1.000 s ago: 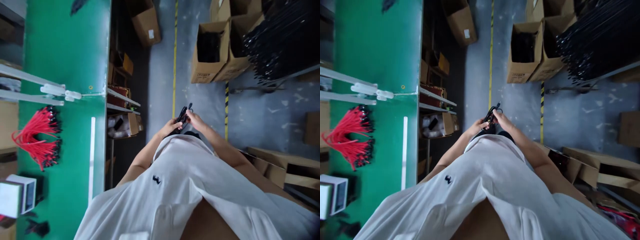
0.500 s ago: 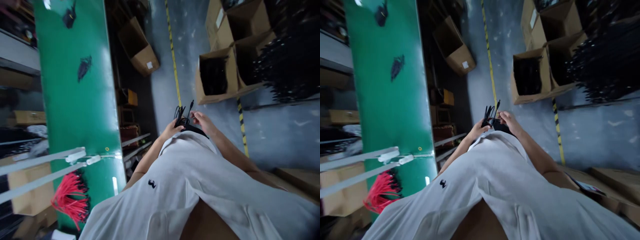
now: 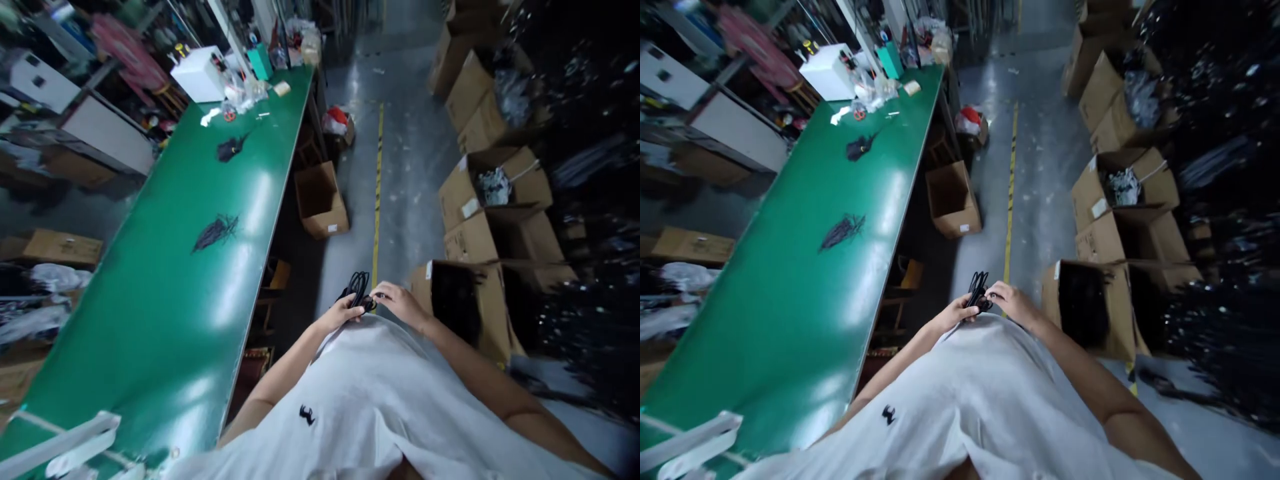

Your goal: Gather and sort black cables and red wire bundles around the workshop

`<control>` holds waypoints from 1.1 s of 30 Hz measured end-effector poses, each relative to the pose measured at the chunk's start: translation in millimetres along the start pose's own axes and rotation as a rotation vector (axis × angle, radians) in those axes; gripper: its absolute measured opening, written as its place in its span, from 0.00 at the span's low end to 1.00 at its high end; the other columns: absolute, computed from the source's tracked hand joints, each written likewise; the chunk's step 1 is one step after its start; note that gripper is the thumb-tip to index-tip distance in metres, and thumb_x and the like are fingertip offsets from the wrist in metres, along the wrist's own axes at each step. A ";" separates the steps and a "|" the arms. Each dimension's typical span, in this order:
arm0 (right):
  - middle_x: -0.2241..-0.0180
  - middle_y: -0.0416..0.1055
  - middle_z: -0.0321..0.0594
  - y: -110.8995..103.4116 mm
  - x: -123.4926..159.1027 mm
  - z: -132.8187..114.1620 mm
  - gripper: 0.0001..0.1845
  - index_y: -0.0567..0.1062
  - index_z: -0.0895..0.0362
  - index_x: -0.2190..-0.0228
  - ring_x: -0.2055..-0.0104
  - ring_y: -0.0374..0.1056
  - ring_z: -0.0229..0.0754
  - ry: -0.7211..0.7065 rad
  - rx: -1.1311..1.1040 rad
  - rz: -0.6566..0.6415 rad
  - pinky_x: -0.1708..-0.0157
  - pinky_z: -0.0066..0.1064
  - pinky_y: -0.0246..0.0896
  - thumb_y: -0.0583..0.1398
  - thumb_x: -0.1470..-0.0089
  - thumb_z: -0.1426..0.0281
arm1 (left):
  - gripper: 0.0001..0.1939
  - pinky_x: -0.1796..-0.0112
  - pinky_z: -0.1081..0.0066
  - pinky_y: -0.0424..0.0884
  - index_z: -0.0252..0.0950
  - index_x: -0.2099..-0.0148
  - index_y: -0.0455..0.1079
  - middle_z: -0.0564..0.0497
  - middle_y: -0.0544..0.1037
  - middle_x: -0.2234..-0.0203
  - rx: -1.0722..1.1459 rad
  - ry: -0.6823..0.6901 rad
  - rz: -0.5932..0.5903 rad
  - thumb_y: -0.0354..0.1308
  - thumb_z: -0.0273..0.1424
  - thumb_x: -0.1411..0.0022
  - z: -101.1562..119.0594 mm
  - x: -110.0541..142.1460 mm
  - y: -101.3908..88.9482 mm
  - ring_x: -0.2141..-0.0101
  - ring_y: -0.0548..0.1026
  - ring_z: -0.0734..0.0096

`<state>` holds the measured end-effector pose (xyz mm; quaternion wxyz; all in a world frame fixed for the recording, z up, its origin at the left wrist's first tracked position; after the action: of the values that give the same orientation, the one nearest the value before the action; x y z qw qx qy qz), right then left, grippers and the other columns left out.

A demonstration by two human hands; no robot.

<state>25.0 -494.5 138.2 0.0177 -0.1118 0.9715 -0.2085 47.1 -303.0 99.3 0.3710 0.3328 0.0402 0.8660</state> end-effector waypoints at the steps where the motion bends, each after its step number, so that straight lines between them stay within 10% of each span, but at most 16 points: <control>1: 0.64 0.73 0.40 -8.9 -17.3 3.4 0.11 0.77 0.54 0.64 0.61 0.71 0.40 0.000 0.040 0.012 0.59 0.31 0.64 0.54 0.39 0.68 | 0.34 0.71 0.74 0.59 0.31 0.54 0.68 0.53 0.71 0.71 0.019 -0.011 -0.023 0.72 0.48 0.55 17.5 -18.8 -9.3 0.75 0.68 0.79; 10: 0.47 0.69 0.46 -113.1 -126.3 82.1 0.22 0.70 0.51 0.45 0.43 0.66 0.47 0.190 -0.008 0.220 0.44 0.41 0.64 0.53 0.37 0.59 | 0.41 0.74 0.72 0.51 0.32 0.49 0.67 0.58 0.65 0.76 0.091 -0.088 -0.129 0.74 0.50 0.60 152.5 -201.0 -42.8 0.77 0.58 0.81; 17: 0.38 0.61 0.47 -269.7 -239.3 164.1 0.31 0.71 0.51 0.43 0.33 0.54 0.52 0.227 -0.316 0.227 0.32 0.49 0.46 0.55 0.41 0.47 | 0.43 0.72 0.71 0.53 0.29 0.46 0.69 0.56 0.64 0.75 -0.091 0.000 -0.173 0.69 0.54 0.55 273.2 -362.5 -30.3 0.76 0.58 0.80; 24: 0.39 0.65 0.49 -419.5 -345.3 183.2 0.41 0.71 0.53 0.43 0.38 0.61 0.54 0.259 -0.850 -0.137 0.40 0.48 0.57 0.65 0.53 0.45 | 0.34 0.71 0.74 0.56 0.31 0.52 0.72 0.51 0.70 0.68 -0.171 0.034 -0.183 0.67 0.53 0.51 388.8 -474.6 -33.6 0.73 0.60 0.79; 33: 0.46 0.69 0.52 -516.5 -504.9 277.7 0.46 0.71 0.57 0.45 0.49 0.68 0.48 0.394 -0.745 0.131 0.54 0.39 0.65 0.62 0.56 0.38 | 0.25 0.71 0.73 0.57 0.33 0.57 0.76 0.51 0.73 0.69 -0.276 0.020 -0.285 0.67 0.49 0.48 504.7 -682.9 -92.0 0.73 0.60 0.76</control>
<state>647.8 -951.2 90.0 -0.1964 -0.0067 0.9703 0.1409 753.3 -783.2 88.2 0.5316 0.2612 -0.0288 0.8052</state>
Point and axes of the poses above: each hand's wrist, its own x-axis away from the middle knuckle, its own y-axis out of the palm, z = x × y, the point moved 3 cm from there along -x, towards the middle knuckle
